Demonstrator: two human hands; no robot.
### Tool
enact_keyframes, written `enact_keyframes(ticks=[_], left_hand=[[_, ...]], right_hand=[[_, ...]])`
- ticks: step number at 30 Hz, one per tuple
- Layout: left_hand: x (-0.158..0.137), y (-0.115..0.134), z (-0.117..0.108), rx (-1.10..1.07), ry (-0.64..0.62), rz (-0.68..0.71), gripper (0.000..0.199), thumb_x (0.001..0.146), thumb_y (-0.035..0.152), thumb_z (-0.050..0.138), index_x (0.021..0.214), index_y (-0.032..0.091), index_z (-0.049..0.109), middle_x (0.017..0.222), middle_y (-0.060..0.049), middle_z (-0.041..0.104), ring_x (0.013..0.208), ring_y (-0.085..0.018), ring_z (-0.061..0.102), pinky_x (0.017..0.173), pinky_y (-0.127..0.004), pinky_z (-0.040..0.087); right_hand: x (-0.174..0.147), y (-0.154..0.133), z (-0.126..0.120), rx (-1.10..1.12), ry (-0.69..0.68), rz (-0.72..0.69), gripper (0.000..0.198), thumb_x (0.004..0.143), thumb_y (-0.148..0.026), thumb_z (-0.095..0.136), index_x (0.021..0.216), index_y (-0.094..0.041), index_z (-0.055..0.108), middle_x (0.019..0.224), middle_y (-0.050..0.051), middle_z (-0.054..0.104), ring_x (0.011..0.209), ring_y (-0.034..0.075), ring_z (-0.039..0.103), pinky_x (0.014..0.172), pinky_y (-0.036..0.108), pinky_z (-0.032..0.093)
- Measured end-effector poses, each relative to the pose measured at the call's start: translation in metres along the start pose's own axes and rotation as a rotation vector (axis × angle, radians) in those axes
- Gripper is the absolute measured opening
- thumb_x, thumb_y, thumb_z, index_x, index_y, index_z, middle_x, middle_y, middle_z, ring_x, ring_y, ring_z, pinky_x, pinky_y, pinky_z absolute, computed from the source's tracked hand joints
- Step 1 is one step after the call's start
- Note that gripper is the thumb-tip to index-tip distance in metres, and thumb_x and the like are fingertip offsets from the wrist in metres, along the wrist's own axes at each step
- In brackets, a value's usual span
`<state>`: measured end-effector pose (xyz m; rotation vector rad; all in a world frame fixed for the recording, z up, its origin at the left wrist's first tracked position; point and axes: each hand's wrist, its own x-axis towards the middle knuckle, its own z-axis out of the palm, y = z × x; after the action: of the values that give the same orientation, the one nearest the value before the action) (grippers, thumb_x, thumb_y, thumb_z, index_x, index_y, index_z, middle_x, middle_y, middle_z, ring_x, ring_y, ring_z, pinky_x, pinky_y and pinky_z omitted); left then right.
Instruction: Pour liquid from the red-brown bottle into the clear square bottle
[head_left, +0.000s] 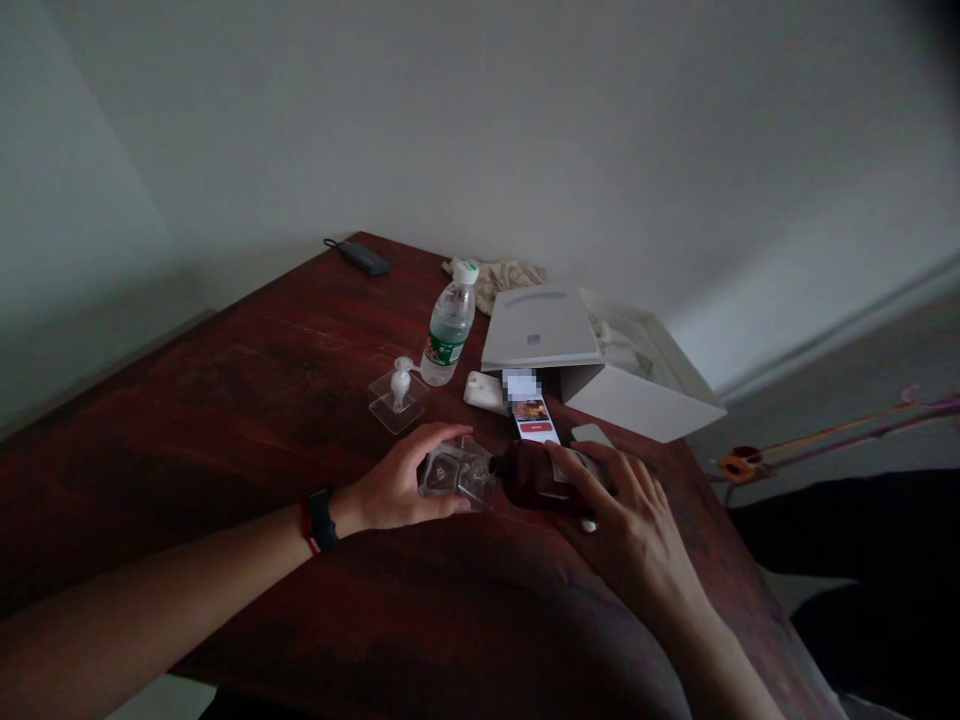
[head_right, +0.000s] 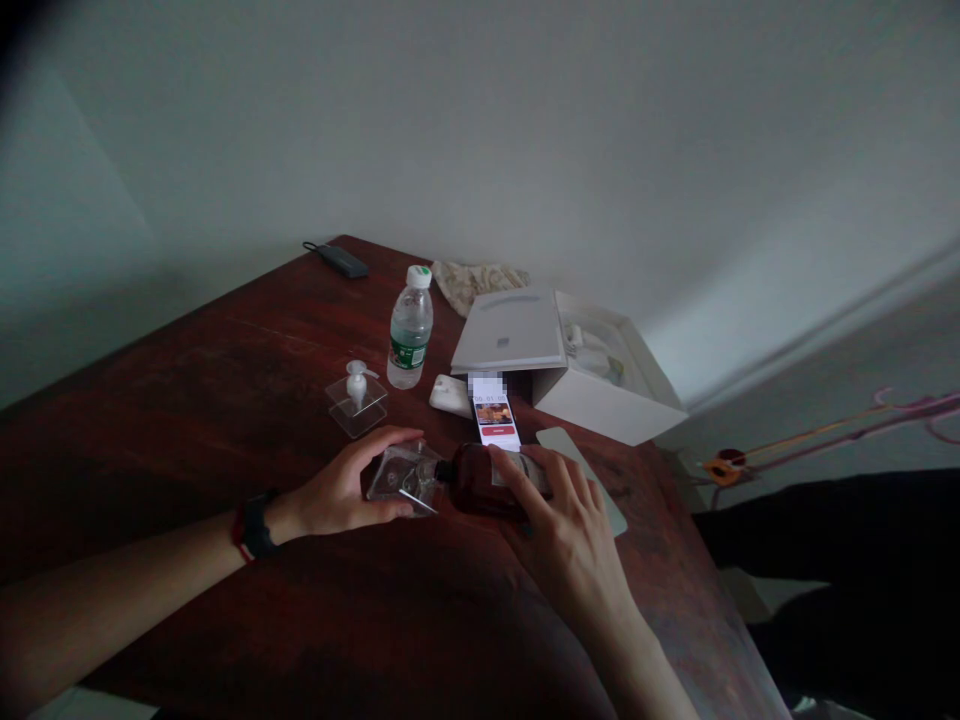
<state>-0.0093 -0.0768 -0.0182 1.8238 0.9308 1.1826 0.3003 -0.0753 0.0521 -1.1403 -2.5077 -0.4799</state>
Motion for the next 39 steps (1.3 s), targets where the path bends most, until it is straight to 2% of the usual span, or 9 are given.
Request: enact_keyframes(ticks=[16,21,31,39], left_hand=[[0.0004,0.0034,-0.0001,-0.03,-0.002,0.003,0.079,0.081,0.036,0.09,0.15,0.024,0.052,0.144,-0.014,0.064,0.13,-0.032,0.065,0.116,-0.051,0.051],[0.0006,0.004,0.0002,-0.034,0.004,0.004,0.079,0.081,0.037,0.091,0.149,0.023,0.053,0.143,-0.014,0.065,0.129,-0.032,0.066,0.114,-0.05,0.053],[0.0,0.001,0.0007,-0.042,0.004,-0.012,0.08,0.08,0.036,0.091,0.149,0.023,0.054,0.145,-0.014,0.064,0.13,-0.032,0.065,0.117,-0.051,0.051],[-0.0001,0.0017,0.0003,-0.052,0.008,-0.014,0.079,0.081,0.037,0.09,0.149,0.022,0.054,0.146,-0.014,0.063,0.131,-0.033,0.065,0.117,-0.053,0.05]], right_hand=[[0.0,0.0009,-0.0006,-0.006,0.005,-0.02,0.082,0.095,-0.025,0.071,0.166,-0.034,0.031,0.134,0.016,0.06,0.114,0.037,0.062,0.087,0.048,0.054],[0.0001,0.0008,-0.0009,-0.022,0.001,-0.014,0.079,0.097,-0.027,0.069,0.166,-0.034,0.032,0.134,0.016,0.06,0.114,0.037,0.062,0.083,0.046,0.053],[0.0003,0.0005,-0.0012,-0.017,0.002,-0.019,0.076,0.099,-0.027,0.066,0.166,-0.034,0.031,0.135,0.017,0.06,0.116,0.038,0.062,0.085,0.048,0.053],[0.0005,0.0011,-0.0014,-0.028,0.005,-0.019,0.067,0.097,-0.026,0.069,0.159,-0.03,0.043,0.135,0.017,0.06,0.115,0.038,0.062,0.083,0.047,0.052]])
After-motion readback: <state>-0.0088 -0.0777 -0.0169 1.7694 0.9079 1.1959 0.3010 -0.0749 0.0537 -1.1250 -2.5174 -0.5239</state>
